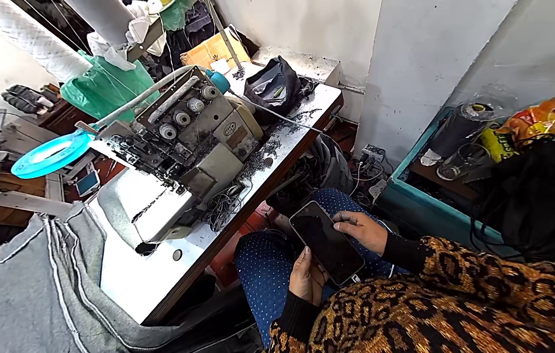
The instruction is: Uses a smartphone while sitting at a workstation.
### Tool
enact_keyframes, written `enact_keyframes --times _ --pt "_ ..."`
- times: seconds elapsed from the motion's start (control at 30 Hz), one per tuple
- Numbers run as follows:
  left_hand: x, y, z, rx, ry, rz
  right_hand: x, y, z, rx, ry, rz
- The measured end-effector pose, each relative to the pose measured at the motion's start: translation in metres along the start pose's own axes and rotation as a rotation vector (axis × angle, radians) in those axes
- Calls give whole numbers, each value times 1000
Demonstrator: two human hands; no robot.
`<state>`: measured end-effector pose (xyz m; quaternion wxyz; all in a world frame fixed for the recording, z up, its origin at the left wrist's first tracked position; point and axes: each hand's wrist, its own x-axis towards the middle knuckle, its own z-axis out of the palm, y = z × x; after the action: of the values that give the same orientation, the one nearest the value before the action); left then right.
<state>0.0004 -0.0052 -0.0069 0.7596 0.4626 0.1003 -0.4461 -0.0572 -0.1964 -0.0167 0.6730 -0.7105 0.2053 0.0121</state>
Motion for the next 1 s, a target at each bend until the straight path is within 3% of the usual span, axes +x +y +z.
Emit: enact_keyframes --times 0.57,0.83,1.0 --pt "0 0 0 1 3 1 -2 0 1 33 35 1" --pt "2 0 -1 -11 10 4 -18 8 -5 -136 105 -137" --pt "1 0 0 -7 16 0 -30 17 -6 -309 162 -330"
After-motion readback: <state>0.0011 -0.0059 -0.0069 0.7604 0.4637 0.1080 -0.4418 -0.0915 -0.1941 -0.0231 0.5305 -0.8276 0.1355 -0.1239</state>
